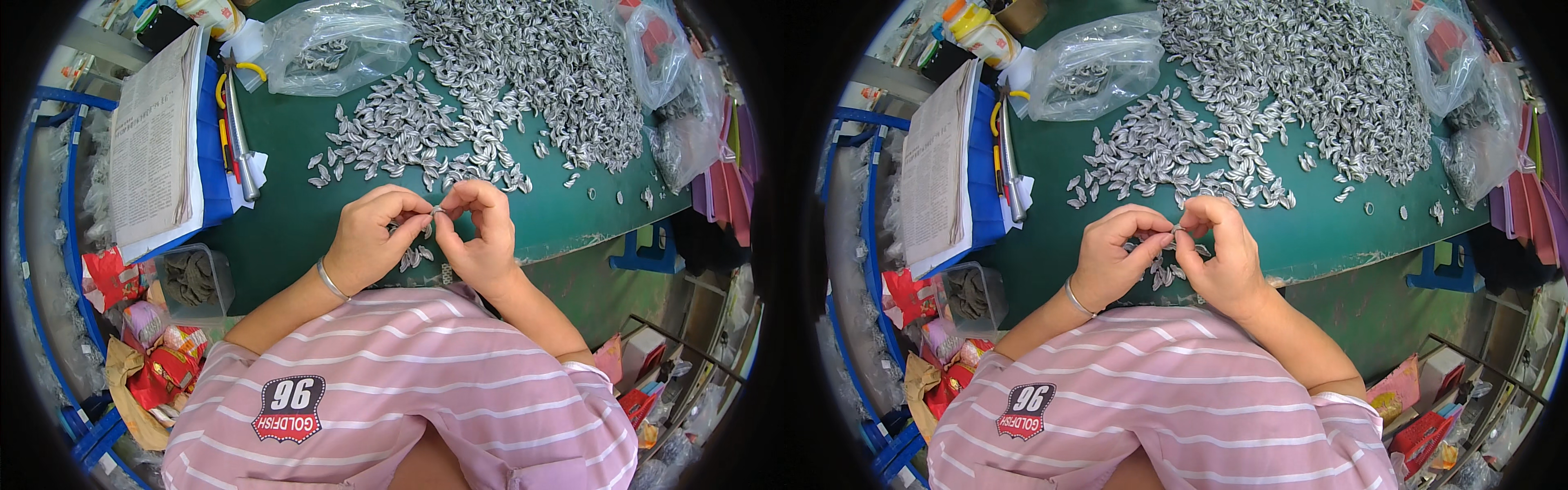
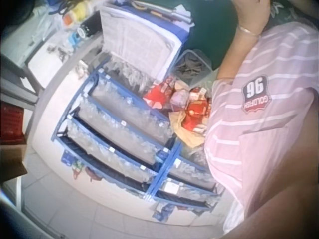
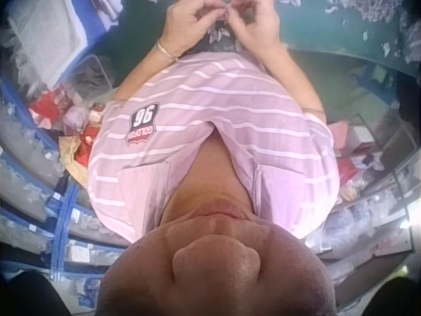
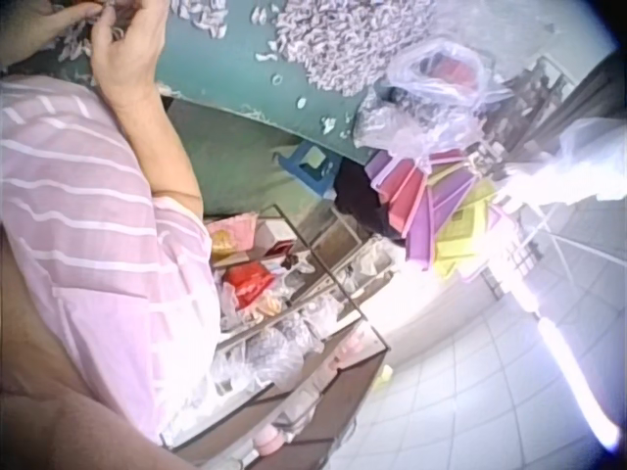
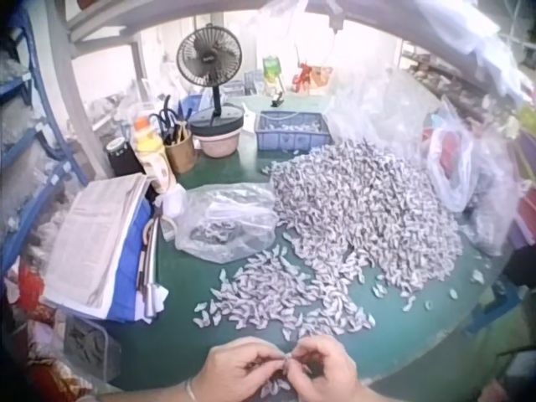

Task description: The person sorts small grey pointed objects from a large pile on a green table by hand, handling them one at a time and organizing them into smaller groups.

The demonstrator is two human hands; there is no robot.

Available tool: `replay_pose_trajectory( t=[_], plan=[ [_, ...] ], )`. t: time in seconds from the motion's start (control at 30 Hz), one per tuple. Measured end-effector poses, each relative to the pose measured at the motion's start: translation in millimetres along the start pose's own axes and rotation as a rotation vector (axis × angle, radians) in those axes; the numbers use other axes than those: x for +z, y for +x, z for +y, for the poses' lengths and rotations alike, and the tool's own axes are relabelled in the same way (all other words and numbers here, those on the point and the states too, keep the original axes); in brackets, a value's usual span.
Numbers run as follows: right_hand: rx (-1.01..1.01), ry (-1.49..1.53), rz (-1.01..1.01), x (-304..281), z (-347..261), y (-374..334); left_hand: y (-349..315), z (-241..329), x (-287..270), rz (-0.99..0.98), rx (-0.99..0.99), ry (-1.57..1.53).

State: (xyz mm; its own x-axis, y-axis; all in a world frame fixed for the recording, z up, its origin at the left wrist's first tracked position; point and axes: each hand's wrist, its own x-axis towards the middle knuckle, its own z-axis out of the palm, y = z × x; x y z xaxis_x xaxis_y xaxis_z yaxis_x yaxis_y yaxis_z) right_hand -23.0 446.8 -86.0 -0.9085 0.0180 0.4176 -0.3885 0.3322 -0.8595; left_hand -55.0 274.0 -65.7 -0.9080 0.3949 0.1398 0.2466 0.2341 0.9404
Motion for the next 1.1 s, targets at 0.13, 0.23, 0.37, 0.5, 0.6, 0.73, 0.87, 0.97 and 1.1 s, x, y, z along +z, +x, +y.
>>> replay_pose_trajectory(
  t=[0.13, 0.23, 0.37, 0.5, 0.6, 0.73, 0.87, 0.97, 1.1],
  plan=[
    [0.059, 0.092, -0.021, -1, -6, 2, -4, -9, 3, 0.038, -0.173, -0.241],
    [0.067, 0.116, -0.031, -2, -5, 1, -4, -4, 3, 0.038, -0.375, -0.51],
    [0.131, 0.196, -0.003, -1, -7, 0, -2, -1, 0, 0.017, -0.469, -0.634],
    [0.268, 0.296, -0.023, 1, -8, 4, 0, -5, -1, 0.016, -0.517, -0.673],
    [0.342, 0.297, -0.186, -6, -5, 18, -2, -11, -1, 0.027, -0.499, -0.651],
    [0.682, 0.484, -0.383, -22, 0, 67, -1, -11, -3, 0.078, -0.468, -0.638],
    [0.796, 0.315, -0.569, -41, -5, 148, -1, -17, -5, 0.098, -0.463, -0.655],
    [0.592, 0.528, -0.226, -33, -1, 234, -7, -20, -14, 0.137, -0.439, -0.68],
    [0.4, 0.723, 0.235, -38, 3, 293, -11, -20, -17, 0.145, -0.429, -0.674]
  ],
)
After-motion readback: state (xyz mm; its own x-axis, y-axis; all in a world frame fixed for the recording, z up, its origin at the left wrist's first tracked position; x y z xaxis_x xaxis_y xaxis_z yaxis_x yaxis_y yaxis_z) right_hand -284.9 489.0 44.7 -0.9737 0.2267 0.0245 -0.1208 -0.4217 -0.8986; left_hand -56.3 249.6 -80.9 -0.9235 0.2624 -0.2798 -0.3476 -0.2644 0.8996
